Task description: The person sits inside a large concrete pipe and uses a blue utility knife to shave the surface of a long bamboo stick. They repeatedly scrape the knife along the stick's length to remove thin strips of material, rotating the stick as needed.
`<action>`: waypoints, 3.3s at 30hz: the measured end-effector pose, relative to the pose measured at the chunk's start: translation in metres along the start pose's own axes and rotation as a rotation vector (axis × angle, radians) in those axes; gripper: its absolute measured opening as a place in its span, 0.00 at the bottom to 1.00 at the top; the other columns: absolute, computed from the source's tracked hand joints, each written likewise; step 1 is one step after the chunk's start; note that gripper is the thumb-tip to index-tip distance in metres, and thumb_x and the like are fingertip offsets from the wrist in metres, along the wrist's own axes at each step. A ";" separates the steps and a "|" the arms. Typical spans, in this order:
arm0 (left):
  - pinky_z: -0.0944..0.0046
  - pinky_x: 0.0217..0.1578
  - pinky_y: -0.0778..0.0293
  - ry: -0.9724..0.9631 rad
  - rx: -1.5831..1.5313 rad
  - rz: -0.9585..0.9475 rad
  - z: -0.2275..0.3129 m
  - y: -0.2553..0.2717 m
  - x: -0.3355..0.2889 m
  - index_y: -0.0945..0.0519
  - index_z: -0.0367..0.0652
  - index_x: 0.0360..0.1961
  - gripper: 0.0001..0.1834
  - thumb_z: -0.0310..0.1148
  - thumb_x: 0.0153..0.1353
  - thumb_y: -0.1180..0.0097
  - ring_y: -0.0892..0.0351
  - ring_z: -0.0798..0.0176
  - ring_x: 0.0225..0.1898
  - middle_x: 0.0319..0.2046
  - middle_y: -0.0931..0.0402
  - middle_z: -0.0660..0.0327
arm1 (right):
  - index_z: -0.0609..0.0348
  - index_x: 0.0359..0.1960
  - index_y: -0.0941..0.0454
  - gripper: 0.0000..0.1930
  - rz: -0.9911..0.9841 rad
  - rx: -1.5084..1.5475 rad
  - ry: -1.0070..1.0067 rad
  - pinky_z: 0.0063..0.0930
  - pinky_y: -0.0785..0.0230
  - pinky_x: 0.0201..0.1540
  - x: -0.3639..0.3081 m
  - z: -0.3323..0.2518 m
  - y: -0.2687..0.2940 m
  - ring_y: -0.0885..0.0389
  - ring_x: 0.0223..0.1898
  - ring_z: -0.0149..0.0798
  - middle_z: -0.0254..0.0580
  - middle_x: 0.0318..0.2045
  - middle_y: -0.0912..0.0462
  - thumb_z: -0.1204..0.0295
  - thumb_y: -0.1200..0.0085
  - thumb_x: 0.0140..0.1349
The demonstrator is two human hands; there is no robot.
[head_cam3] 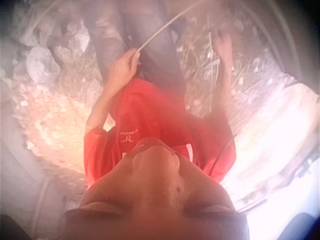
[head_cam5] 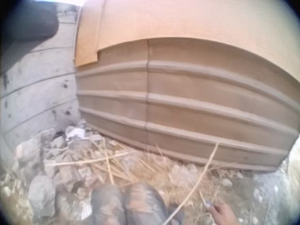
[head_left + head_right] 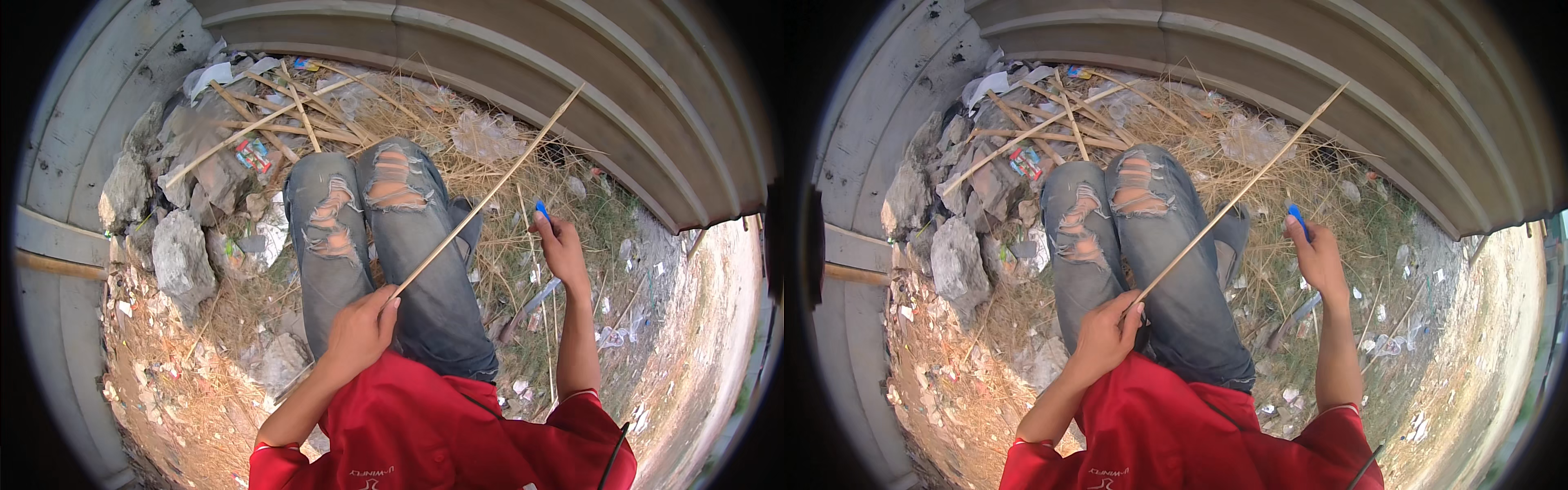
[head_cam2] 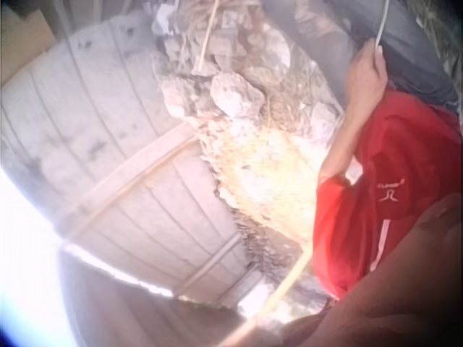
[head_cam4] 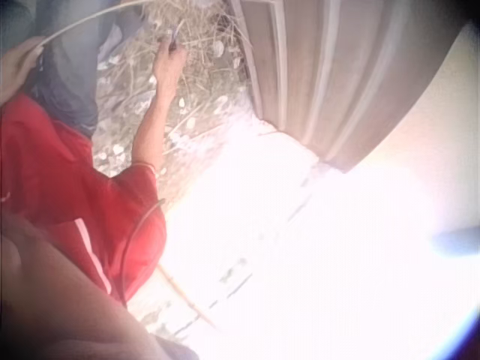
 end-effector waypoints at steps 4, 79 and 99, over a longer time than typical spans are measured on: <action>0.48 0.28 0.25 -0.007 0.164 0.005 0.008 -0.011 0.015 0.19 0.39 0.41 0.09 0.35 0.74 0.45 0.18 0.40 0.26 0.25 0.19 0.48 | 0.66 0.33 0.20 0.24 -0.278 -0.117 0.207 0.49 0.31 0.31 -0.059 -0.085 -0.074 0.20 0.25 0.60 0.57 0.21 0.20 0.52 0.46 0.74; 0.59 0.23 0.31 0.138 0.040 -0.013 -0.048 0.039 -0.054 0.19 0.38 0.36 0.10 0.33 0.73 0.44 0.25 0.58 0.18 0.17 0.27 0.55 | 0.56 0.30 0.26 0.27 0.165 0.429 0.064 0.20 0.58 0.17 0.079 -0.009 0.017 0.48 0.14 0.19 0.21 0.14 0.43 0.46 0.56 0.79; 0.72 0.19 0.47 0.337 -0.674 -0.283 -0.030 -0.059 0.008 0.20 0.36 0.40 0.17 0.40 0.80 0.51 0.43 0.79 0.18 0.20 0.34 0.72 | 0.61 0.29 0.20 0.24 -0.328 -0.269 0.371 0.54 0.27 0.29 -0.075 -0.088 -0.099 0.18 0.23 0.64 0.56 0.17 0.21 0.50 0.45 0.72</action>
Point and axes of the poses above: each hand's wrist, its own x-axis towards the middle knuckle, its own y-axis out of the back of the hand, z = x × y, the point moved 7 cm from there along x, towards the middle knuckle
